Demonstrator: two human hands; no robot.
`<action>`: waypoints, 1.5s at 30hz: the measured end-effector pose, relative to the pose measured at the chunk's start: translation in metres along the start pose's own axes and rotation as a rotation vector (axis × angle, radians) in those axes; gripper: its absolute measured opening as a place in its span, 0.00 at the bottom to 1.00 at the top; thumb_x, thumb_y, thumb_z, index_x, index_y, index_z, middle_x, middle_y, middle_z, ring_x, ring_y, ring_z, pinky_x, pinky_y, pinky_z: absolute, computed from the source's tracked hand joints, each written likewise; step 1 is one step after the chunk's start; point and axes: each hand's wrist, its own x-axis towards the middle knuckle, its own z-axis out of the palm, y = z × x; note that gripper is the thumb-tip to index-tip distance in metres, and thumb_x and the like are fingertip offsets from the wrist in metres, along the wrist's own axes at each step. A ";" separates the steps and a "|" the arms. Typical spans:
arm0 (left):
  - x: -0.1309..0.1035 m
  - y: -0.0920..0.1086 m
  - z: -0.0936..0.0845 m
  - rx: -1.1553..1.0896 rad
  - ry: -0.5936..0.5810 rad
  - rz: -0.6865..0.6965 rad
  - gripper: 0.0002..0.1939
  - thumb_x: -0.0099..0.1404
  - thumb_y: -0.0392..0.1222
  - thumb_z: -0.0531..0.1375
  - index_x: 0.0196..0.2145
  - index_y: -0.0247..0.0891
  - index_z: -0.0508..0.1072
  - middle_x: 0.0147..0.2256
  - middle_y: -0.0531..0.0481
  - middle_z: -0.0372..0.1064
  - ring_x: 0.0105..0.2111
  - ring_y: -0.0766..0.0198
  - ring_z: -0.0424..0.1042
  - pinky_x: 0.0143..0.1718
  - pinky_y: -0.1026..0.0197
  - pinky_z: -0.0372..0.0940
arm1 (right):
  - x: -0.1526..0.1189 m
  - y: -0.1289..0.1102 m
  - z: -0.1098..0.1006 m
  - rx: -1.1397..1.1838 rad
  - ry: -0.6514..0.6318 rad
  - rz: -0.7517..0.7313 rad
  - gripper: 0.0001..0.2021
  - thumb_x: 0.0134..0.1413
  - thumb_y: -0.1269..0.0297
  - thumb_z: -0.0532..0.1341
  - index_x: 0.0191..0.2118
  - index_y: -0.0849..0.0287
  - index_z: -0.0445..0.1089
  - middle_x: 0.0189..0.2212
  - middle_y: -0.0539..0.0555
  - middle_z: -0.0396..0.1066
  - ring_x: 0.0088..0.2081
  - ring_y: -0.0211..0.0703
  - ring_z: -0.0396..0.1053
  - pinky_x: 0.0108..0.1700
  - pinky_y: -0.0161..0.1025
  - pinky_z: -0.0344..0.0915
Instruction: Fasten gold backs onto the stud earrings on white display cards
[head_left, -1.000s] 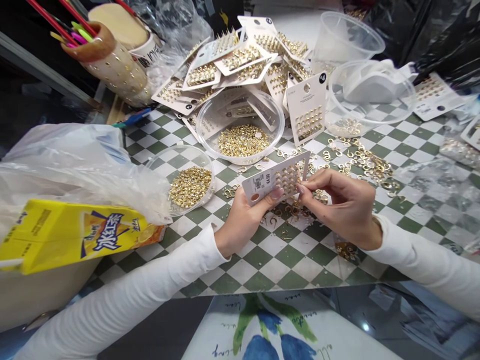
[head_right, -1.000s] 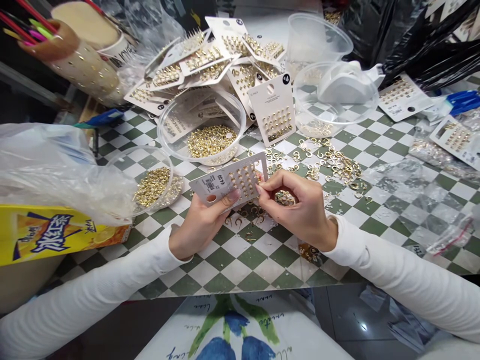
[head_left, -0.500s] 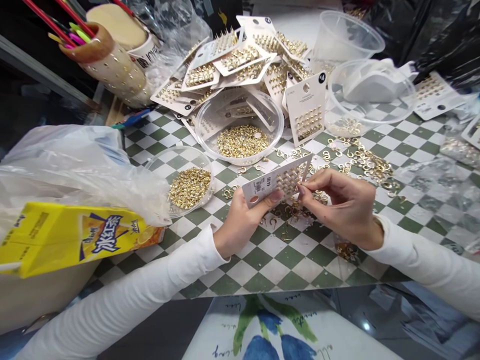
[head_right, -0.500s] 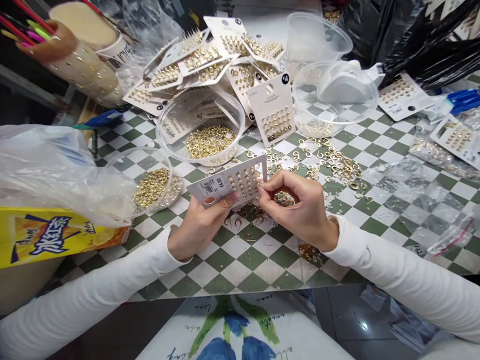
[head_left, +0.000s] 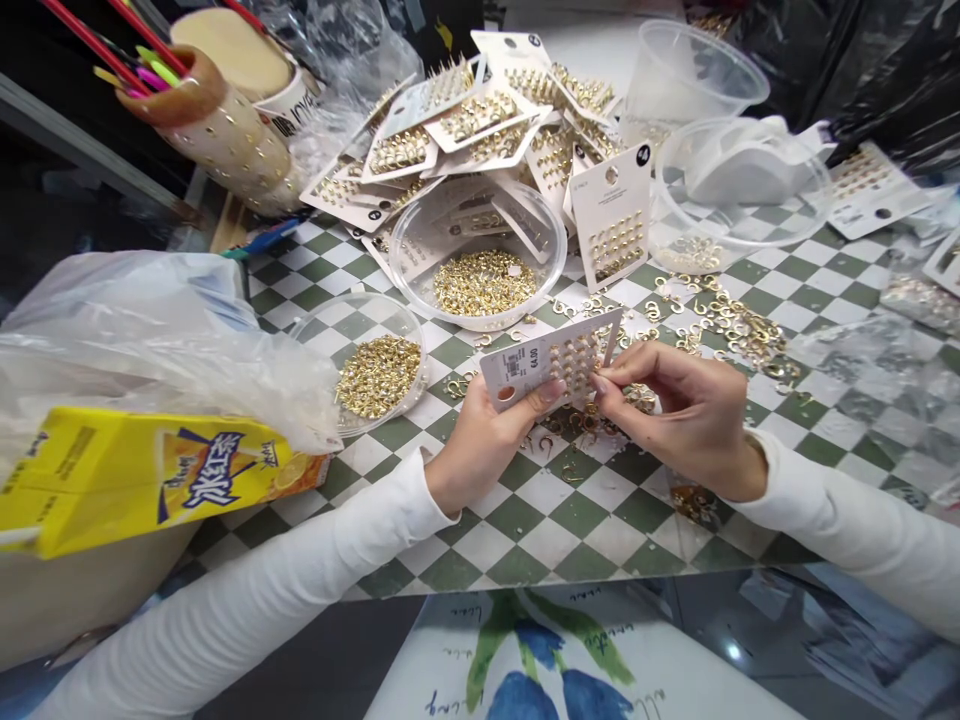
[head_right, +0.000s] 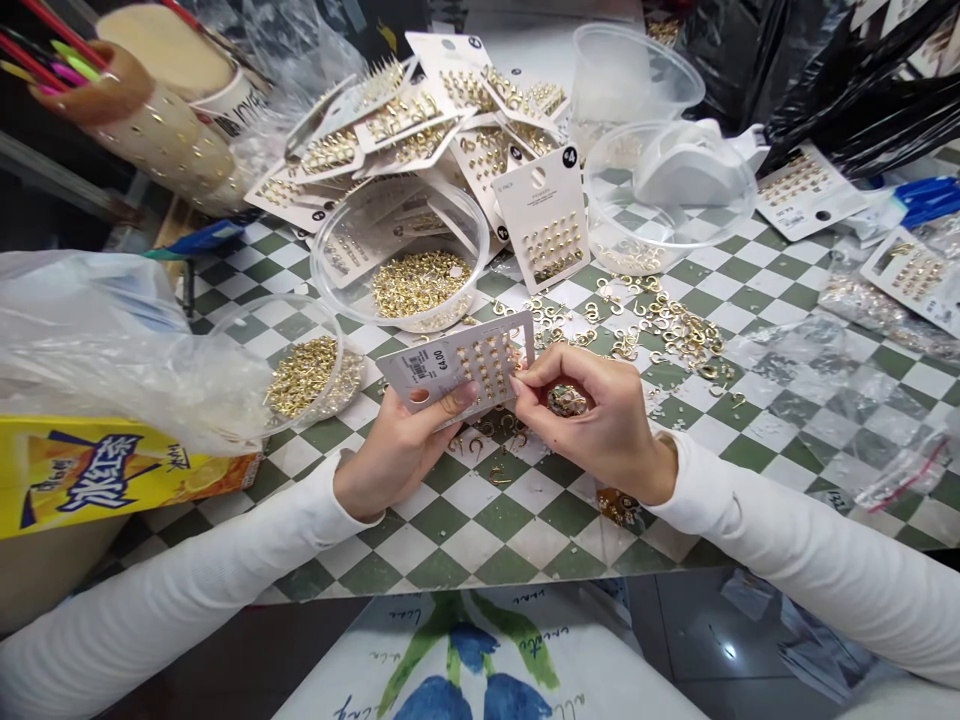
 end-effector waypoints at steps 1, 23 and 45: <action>0.000 0.001 0.001 -0.016 -0.010 -0.004 0.16 0.61 0.42 0.71 0.46 0.39 0.79 0.46 0.45 0.81 0.53 0.51 0.78 0.62 0.45 0.67 | 0.000 0.000 0.000 0.003 0.003 -0.001 0.11 0.53 0.82 0.67 0.33 0.59 0.69 0.29 0.50 0.72 0.32 0.36 0.73 0.31 0.35 0.70; 0.000 0.002 0.000 -0.041 -0.127 -0.013 0.26 0.64 0.42 0.69 0.59 0.45 0.75 0.53 0.45 0.79 0.60 0.48 0.73 0.67 0.42 0.63 | 0.001 0.001 0.000 0.007 0.012 0.022 0.11 0.53 0.79 0.66 0.34 0.54 0.70 0.29 0.47 0.72 0.32 0.38 0.74 0.33 0.37 0.76; -0.001 -0.015 -0.009 0.120 -0.029 0.125 0.20 0.67 0.47 0.68 0.56 0.45 0.76 0.53 0.47 0.79 0.58 0.52 0.74 0.64 0.45 0.66 | 0.001 -0.001 0.001 -0.005 0.039 0.037 0.09 0.53 0.77 0.67 0.33 0.54 0.71 0.29 0.49 0.74 0.32 0.40 0.75 0.31 0.38 0.74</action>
